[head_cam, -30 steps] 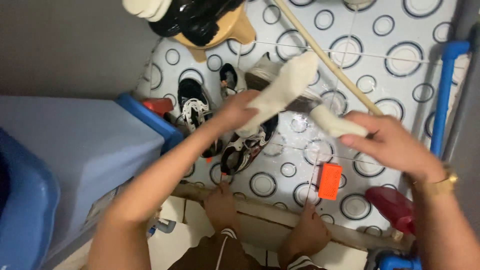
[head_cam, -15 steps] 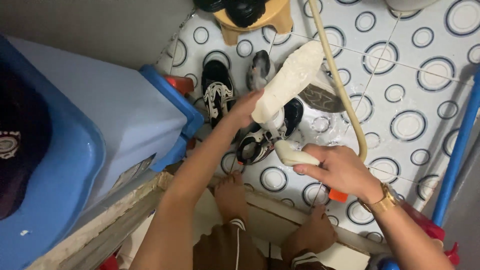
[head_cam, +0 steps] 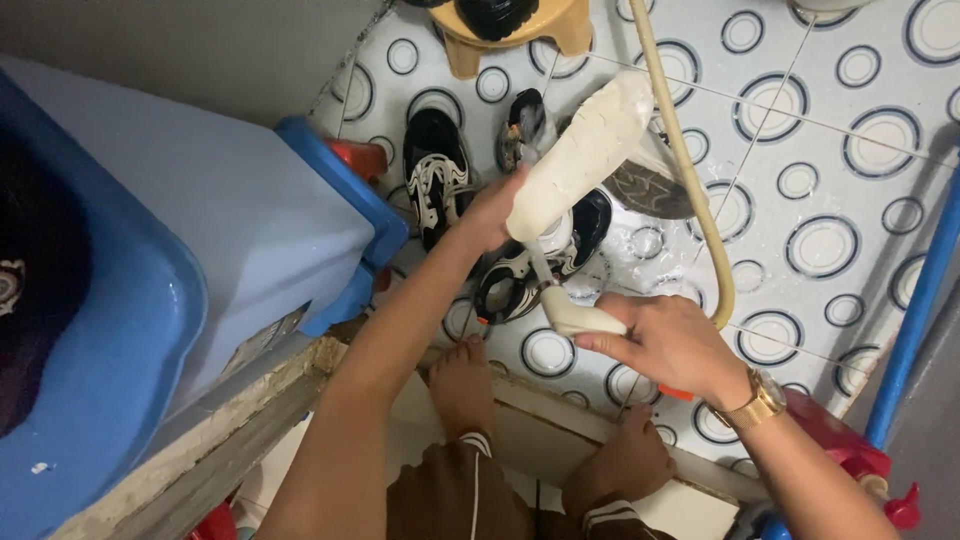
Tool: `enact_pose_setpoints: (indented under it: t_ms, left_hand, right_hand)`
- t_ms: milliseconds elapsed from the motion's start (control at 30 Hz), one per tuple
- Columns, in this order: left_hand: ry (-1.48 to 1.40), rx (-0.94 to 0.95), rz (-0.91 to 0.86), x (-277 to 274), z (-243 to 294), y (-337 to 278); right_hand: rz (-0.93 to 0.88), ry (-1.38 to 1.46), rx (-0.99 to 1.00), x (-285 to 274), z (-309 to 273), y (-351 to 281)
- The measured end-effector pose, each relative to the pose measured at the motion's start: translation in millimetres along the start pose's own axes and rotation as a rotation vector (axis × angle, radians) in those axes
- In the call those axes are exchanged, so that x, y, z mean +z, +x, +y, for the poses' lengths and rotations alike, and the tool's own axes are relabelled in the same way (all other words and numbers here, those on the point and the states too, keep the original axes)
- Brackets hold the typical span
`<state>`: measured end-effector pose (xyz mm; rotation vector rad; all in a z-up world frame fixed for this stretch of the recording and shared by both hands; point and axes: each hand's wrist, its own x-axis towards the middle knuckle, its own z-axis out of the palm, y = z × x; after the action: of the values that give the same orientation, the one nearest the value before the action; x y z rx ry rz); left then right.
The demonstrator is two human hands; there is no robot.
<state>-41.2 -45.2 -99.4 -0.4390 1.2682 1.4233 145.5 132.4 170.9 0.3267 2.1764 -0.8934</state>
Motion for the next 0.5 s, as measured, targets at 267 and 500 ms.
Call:
enact_pose_setpoints:
  t_ms: [267, 500]
  left_hand:
    - [0.067, 0.042, 0.055, 19, 12, -27]
    - [0.229, 0.055, 0.118, 31, 4, -26]
  right_hand:
    - [0.007, -0.033, 0.041, -1, 2, 2]
    - [-0.020, -0.030, 0.094, -5, 1, 6]
